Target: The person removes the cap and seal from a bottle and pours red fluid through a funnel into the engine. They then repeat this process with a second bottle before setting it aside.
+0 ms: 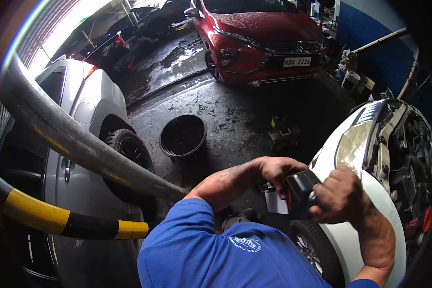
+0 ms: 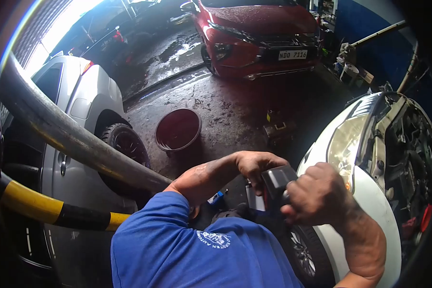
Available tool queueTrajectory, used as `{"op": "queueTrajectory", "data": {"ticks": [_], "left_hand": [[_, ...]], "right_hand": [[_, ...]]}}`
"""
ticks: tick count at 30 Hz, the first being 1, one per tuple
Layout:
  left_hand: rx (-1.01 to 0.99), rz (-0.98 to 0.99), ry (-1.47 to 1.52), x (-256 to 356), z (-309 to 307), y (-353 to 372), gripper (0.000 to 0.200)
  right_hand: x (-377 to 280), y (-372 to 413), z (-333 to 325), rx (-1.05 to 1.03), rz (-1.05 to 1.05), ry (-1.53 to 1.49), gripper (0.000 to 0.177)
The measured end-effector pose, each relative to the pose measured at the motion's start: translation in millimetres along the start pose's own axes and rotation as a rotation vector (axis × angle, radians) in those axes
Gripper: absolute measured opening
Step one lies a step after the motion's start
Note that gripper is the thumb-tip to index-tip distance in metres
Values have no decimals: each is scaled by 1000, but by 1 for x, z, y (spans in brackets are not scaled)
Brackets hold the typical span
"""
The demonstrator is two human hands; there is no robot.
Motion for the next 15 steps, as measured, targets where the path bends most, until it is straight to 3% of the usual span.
{"op": "queueTrajectory", "data": {"ticks": [1, 2, 3, 4, 5, 6, 7, 8, 9, 12, 13, 15], "left_hand": [[181, 31, -105, 5, 7, 3, 85], [363, 62, -210, 9, 16, 4, 85], [548, 53, -290, 11, 27, 4, 83], [699, -60, -646, 19, 36, 5, 78], [840, -123, -927, 12, 42, -1, 76], [973, -188, -1209, 3, 46, -9, 74], [1008, -169, -1348, -1, 46, -8, 70], [1010, -170, -1350, -1, 41, -3, 70], [881, -113, -1252, 2, 35, 6, 71], [410, -40, -767, 17, 13, 29, 79], [362, -107, -667, 14, 11, 28, 81], [320, -172, -564, 10, 15, 29, 83]], "right_hand": [[6, 4, 1, 33, -14, -15, 35], [16, 14, 16, 156, 139, -78, 46], [20, 20, 17, 36, 438, -289, 49], [23, 25, 19, -87, 735, -502, 52], [32, 31, 32, -148, 859, -638, 54], [39, 41, 59, -78, 932, -691, 43], [33, 42, 66, -36, 890, -686, 38], [28, 40, 69, 6, 849, -678, 33], [20, 32, 54, -68, 817, -686, 29], [6, 28, 55, -133, 261, -209, 44], [2, 25, 50, -242, 147, -118, 51], [3, 22, 47, -215, 154, -235, 52]]}}
Point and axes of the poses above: each hand's wrist, its own y-axis away from the middle knuckle, its own z-axis out of the palm, x = y × z, the point moved 1 cm from there along -y, towards the middle knuckle, and after that the axes turned 12 degrees about -x, right-handed, at the moved point
